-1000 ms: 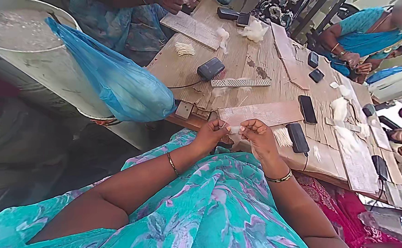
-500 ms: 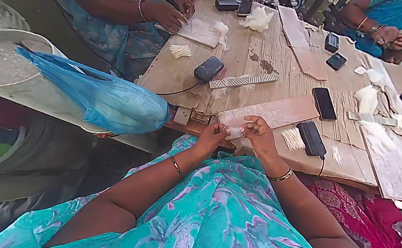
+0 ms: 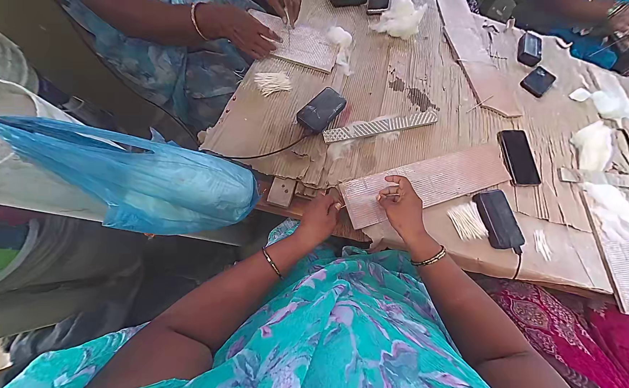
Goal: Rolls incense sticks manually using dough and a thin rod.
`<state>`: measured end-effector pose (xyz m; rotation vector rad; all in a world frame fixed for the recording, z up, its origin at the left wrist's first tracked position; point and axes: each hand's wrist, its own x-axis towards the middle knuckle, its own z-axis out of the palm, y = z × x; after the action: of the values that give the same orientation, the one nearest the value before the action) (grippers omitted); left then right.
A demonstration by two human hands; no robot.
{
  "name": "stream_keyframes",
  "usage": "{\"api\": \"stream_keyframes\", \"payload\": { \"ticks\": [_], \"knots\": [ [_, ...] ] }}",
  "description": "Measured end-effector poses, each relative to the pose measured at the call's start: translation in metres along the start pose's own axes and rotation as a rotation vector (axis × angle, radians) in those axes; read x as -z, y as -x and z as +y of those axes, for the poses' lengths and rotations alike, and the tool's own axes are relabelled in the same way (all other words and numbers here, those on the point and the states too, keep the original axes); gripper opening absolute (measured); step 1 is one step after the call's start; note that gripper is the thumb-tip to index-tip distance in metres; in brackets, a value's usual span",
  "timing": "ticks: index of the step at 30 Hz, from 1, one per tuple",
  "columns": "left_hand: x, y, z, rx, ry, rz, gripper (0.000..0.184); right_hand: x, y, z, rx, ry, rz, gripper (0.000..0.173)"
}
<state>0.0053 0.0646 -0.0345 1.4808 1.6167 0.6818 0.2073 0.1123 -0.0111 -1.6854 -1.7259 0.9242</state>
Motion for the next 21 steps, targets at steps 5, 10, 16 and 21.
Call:
{"api": "stream_keyframes", "payload": {
  "ticks": [5,10,16,21],
  "knots": [
    [0.001,-0.002,0.01,-0.021,-0.046,0.01,0.021,0.004,-0.001,-0.001,0.004,0.033,0.003,0.046],
    [0.003,-0.003,0.014,-0.036,-0.09,0.044,0.021,0.014,-0.006,0.001,0.134,0.208,0.06,0.04],
    [0.007,-0.001,0.011,-0.075,-0.186,0.056,0.023,0.0,-0.015,0.0,0.404,0.482,0.067,0.034],
    [0.007,0.001,0.011,-0.079,-0.237,0.038,0.021,-0.018,-0.021,0.016,0.562,0.756,-0.205,0.063]
  ]
}}
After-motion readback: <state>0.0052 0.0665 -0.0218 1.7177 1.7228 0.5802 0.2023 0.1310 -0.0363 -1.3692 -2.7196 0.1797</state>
